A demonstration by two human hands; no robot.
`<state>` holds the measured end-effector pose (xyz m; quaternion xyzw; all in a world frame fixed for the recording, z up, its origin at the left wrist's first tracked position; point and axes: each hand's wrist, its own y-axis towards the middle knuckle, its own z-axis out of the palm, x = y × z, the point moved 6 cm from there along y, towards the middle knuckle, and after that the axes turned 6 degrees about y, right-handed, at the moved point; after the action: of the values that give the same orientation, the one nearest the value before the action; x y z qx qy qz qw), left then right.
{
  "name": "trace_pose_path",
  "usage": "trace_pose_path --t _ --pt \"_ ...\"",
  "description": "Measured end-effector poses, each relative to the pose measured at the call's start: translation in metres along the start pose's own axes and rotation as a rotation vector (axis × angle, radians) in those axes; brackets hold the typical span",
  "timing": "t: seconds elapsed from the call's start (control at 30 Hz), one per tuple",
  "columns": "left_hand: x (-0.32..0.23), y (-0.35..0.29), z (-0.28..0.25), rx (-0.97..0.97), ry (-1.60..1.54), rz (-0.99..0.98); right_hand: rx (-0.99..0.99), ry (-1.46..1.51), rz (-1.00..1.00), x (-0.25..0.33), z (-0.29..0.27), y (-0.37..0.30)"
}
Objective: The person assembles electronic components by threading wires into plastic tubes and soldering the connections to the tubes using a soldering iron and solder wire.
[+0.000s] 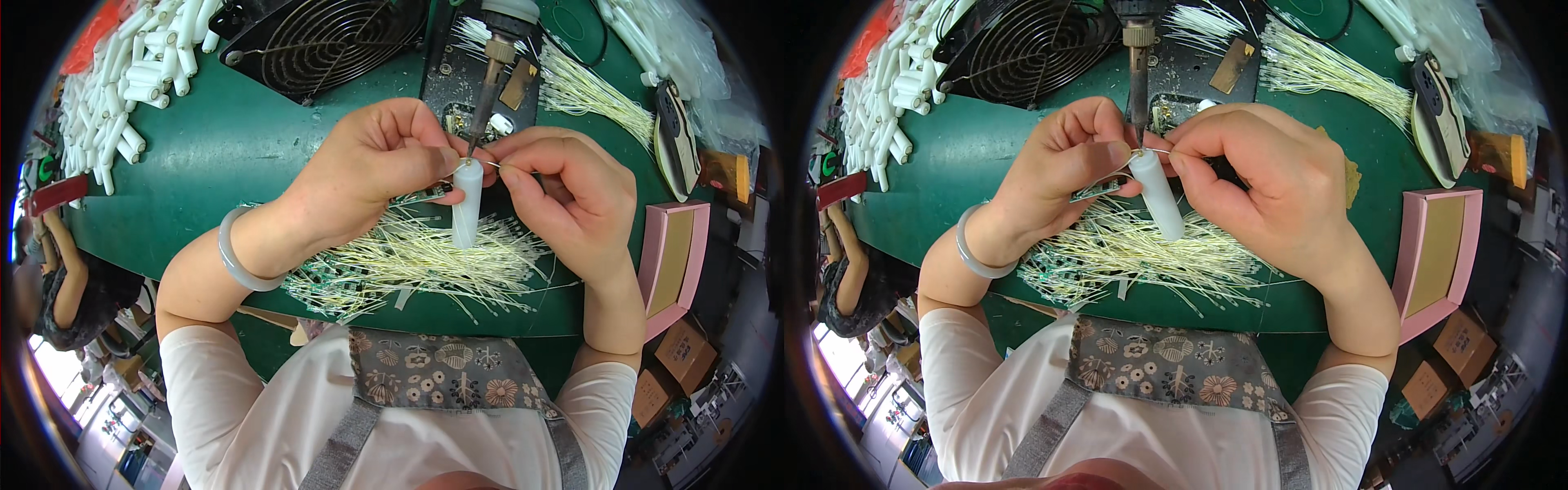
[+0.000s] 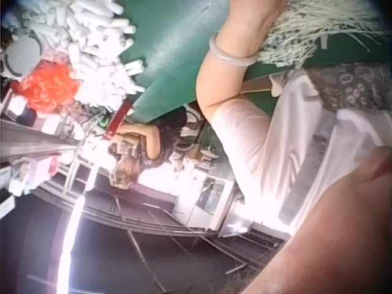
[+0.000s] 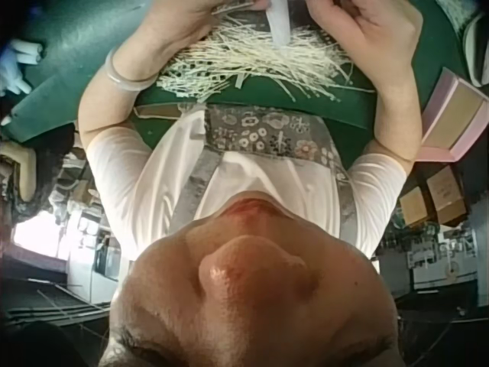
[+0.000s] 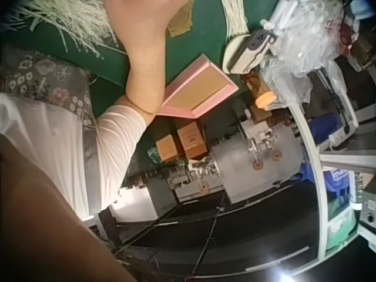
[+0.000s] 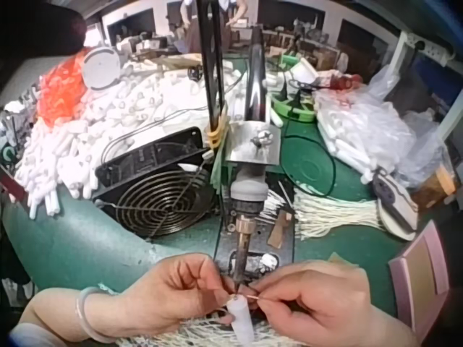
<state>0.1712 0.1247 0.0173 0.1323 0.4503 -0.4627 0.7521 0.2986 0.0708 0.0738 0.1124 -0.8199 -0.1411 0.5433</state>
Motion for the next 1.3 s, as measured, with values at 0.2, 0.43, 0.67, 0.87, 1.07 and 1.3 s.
trace_pose_path --t 0.2,0.43,0.67,0.87,1.07,1.3 --pt "0.0010 -0.0003 0.0004 0.010 0.014 -0.027 0.010 0.024 0.023 0.0001 0.0003 0.0001" --pt "0.0001 0.0007 -0.0011 -0.009 0.018 -0.026 0.008 -0.006 0.000 0.0005 0.0006 0.0012" --pt "-0.0017 0.0004 0.0002 -0.026 0.015 -0.015 -0.013 -0.002 0.007 0.0007 0.0000 0.0002" --pt "-0.0028 0.0004 0.0006 -0.016 0.030 -0.017 -0.015 0.011 -0.023 0.0007 0.0003 0.0008" --pt "-0.0038 -0.0008 0.0019 -0.032 0.046 -0.026 -0.023 0.027 -0.002 0.0012 -0.0001 -0.0010" --pt "-0.0050 -0.0016 0.0018 -0.058 0.125 -0.034 -0.013 0.010 0.018 0.0025 0.0000 0.0006"
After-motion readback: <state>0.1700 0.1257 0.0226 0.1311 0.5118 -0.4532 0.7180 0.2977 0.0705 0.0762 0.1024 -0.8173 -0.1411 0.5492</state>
